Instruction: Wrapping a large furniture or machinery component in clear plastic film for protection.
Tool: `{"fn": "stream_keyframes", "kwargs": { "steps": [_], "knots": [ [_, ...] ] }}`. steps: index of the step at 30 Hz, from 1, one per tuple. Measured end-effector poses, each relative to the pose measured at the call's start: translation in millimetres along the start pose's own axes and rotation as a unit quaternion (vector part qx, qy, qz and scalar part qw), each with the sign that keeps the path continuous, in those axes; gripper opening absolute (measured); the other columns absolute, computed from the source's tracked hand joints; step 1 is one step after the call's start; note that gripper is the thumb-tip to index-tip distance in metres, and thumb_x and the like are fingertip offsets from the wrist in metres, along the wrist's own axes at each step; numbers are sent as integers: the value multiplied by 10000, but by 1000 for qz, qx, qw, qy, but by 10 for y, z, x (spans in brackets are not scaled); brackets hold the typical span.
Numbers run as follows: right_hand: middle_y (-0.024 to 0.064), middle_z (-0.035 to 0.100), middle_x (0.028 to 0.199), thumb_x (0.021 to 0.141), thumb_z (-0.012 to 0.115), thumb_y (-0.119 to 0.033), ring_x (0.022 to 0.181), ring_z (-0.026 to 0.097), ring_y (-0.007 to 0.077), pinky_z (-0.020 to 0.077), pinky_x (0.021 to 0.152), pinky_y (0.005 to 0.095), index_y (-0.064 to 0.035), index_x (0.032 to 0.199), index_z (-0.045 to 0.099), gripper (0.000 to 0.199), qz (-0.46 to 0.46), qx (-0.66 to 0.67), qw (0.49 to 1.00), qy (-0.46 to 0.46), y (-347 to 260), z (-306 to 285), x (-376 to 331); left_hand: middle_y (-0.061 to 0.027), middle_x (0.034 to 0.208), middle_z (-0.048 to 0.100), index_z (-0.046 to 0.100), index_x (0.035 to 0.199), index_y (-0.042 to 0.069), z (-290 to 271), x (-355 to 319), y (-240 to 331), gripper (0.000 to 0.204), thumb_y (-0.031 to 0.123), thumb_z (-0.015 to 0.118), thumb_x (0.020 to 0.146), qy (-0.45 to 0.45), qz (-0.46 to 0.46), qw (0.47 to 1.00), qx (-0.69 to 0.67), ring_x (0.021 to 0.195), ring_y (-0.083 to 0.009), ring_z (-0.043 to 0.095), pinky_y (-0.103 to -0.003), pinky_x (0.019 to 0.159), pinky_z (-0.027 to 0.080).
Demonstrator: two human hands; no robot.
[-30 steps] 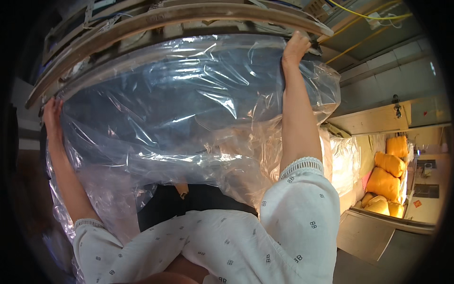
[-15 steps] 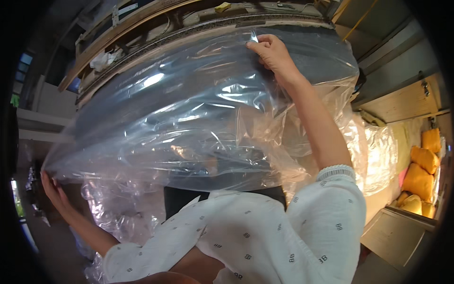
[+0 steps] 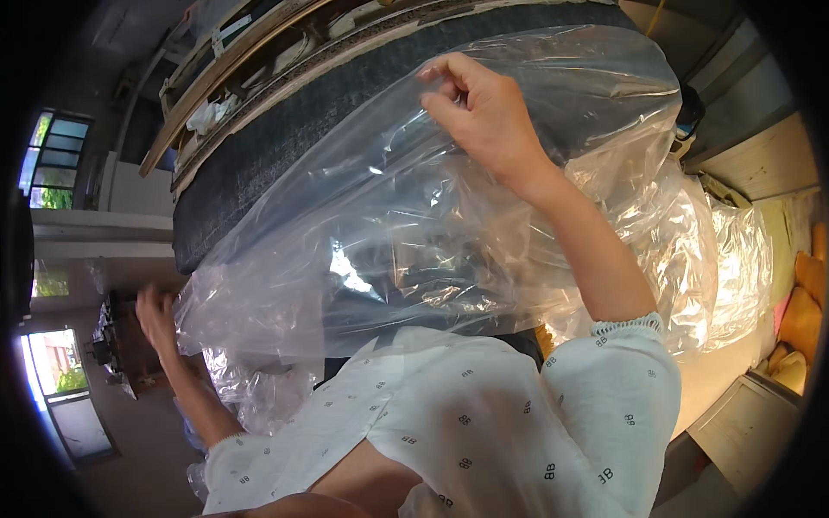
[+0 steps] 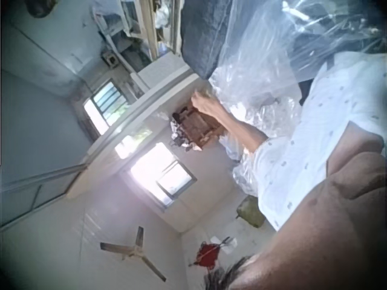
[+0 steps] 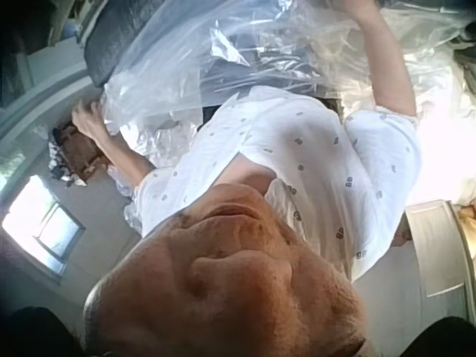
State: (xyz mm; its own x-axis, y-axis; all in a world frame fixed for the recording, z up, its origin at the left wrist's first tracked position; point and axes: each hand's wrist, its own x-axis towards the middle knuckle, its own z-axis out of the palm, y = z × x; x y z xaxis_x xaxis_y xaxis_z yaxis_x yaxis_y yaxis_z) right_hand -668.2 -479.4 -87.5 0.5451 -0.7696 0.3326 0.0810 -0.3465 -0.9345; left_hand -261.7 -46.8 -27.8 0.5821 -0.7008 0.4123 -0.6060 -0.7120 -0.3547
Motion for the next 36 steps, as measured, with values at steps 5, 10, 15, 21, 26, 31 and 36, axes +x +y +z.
{"fn": "stream_keyframes", "kwargs": {
  "steps": [5,10,15,21,26,31,36],
  "knots": [
    [14,503,587,746,621,-100,519,437,85,372,518,222,-27,1012,514,296,14,-96,995,33,66,-97,-95,-89,1012,578,628,987,38,-837,898,2663,201,-8,585,796,12,228,849,-477,940,-184,561,-258,788,430],
    [21,503,576,735,627,-96,517,439,95,375,516,235,-23,1027,496,328,33,-90,995,23,-112,-122,-127,-57,942,595,649,924,97,-1309,1164,4123,252,50,677,678,172,449,758,-440,854,-222,570,-306,698,447],
    [-25,502,606,756,617,-95,522,409,55,322,486,209,-31,1111,492,381,126,84,988,-10,-149,-272,-124,-35,881,611,661,894,121,-1205,1410,4544,227,80,679,672,197,509,718,-431,822,-197,574,-296,678,436],
    [-16,538,671,793,598,-121,594,487,85,377,532,249,-55,1102,568,318,154,42,981,-112,-389,-801,73,-18,836,620,632,807,91,-921,1224,4631,29,110,610,805,-36,363,571,-736,794,-125,581,-257,741,429],
    [115,552,721,831,524,-218,635,528,274,415,577,359,-63,919,563,182,-117,-431,879,-169,-210,-1102,526,-43,932,585,507,1037,55,-865,949,4654,161,142,505,901,-241,79,280,-926,810,-122,563,-256,746,458],
    [93,577,709,815,559,-228,674,577,253,416,573,352,-67,864,515,175,-129,-249,948,-150,-301,-356,261,-40,988,568,483,1162,6,-597,934,3911,350,185,556,871,-121,-186,353,-909,852,-98,560,-202,714,440],
    [78,583,713,720,579,-123,717,580,286,434,587,391,-87,784,560,76,-125,-518,820,-208,75,-528,-71,-152,1199,490,430,1230,-3,-606,667,2321,517,361,469,866,79,-252,680,-684,1105,-232,481,-359,887,399]
  ]
}}
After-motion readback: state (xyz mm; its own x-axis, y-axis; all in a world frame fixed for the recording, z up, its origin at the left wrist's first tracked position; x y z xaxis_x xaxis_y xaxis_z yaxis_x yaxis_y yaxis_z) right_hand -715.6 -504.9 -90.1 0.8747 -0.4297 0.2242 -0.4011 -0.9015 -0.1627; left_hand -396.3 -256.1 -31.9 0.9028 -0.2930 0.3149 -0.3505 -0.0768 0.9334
